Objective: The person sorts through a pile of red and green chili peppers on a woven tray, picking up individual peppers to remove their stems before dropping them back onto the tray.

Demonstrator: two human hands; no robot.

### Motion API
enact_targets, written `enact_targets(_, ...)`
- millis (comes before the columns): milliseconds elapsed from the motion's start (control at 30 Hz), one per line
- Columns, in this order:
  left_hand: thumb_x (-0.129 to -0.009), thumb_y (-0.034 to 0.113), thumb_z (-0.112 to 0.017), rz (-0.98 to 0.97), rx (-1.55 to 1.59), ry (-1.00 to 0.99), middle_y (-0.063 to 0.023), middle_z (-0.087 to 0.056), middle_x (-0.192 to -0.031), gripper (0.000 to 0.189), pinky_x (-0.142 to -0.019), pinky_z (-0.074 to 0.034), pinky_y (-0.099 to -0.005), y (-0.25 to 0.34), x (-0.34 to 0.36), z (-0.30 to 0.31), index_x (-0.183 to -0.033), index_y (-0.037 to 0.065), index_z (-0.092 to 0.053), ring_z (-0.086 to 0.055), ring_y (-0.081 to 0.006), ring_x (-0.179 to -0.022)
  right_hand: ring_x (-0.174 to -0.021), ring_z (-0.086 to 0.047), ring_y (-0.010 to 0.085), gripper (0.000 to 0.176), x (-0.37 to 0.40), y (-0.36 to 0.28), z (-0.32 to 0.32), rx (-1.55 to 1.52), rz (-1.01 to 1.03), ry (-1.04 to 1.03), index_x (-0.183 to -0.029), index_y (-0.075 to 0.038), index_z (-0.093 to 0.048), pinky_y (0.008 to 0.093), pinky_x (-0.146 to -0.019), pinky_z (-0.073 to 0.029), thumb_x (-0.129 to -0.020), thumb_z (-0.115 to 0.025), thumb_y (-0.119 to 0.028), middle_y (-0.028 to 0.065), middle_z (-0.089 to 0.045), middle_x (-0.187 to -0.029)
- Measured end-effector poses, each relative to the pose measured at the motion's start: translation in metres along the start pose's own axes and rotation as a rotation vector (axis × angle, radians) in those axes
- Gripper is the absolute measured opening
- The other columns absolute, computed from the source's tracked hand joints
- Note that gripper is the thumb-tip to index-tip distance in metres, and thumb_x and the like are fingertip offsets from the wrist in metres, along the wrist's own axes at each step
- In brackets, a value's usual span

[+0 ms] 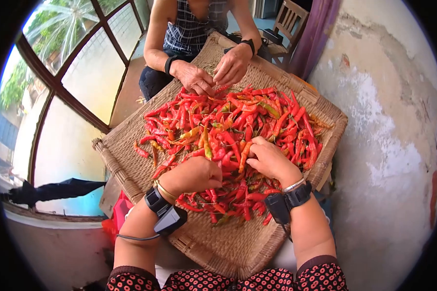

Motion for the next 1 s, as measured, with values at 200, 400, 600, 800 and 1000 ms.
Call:
enact_targets(200,-0.077,0.018,-0.059,-0.152,-0.017,0.015,-0.0108,-0.059,-0.09,0.014,-0.067,-0.047,-0.0359,0.0,0.007,-0.009,-0.081,0.006,-0.063,-0.058,-0.0266,-0.078,-0.074,-0.055,0.0328,0.013,0.003,-0.009,0.016,-0.102,-0.065,0.195,-0.078,-0.001,-0.053,0.0398,-0.067,-0.045,-0.075,-0.062,-0.011,0.0145,-0.054,-0.077)
enact_targets(400,-0.076,0.017,-0.06,-0.098,-0.15,0.448,-0.0131,-0.059,-0.092,0.016,-0.068,-0.048,-0.0367,0.013,0.014,0.004,-0.085,0.005,-0.063,-0.059,-0.0284,-0.082,-0.071,-0.057,0.0298,0.015,0.011,-0.042,0.035,-0.094,-0.038,0.46,-0.084,0.0,-0.054,0.0364,-0.063,-0.046,-0.073,-0.062,-0.005,0.0139,-0.055,-0.081)
enact_targets(600,-0.076,0.017,-0.061,0.121,-0.214,0.313,-0.0133,-0.059,-0.091,0.02,-0.065,-0.048,-0.0382,0.003,0.011,0.002,-0.092,0.004,-0.061,-0.06,-0.03,-0.075,-0.075,-0.057,0.031,0.023,0.013,-0.031,0.029,-0.086,-0.16,0.262,-0.091,-0.001,-0.056,0.0371,-0.066,-0.047,-0.072,-0.065,-0.01,0.0127,-0.057,-0.084)
enact_targets(800,-0.074,0.017,-0.063,0.13,-0.191,0.445,-0.0155,-0.057,-0.1,0.032,-0.069,-0.049,-0.0381,-0.004,0.003,-0.001,-0.102,0.003,-0.057,-0.06,-0.0309,-0.078,-0.103,-0.049,0.032,0.041,0.0,-0.031,0.017,-0.068,0.066,0.054,-0.11,-0.006,-0.055,0.0369,-0.088,-0.041,-0.072,-0.066,-0.017,0.0159,-0.047,-0.115)
enact_targets(1000,-0.07,0.014,-0.065,0.067,-0.113,0.551,-0.0189,-0.056,-0.104,0.054,-0.074,-0.048,-0.0381,-0.027,-0.015,-0.016,-0.118,0.001,-0.046,-0.059,-0.0339,-0.085,-0.115,-0.037,0.0342,0.045,-0.003,-0.022,-0.007,0.041,0.165,-0.074,-0.113,-0.006,-0.055,0.0408,-0.097,-0.034,-0.072,-0.065,-0.02,0.0183,-0.043,-0.121)
Point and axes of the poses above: each hand's wrist, its own x-axis away from the middle knuckle, its own z-axis out of the back of the hand, y = z × x, the point moved 1 cm from there along -x, towards the middle knuckle
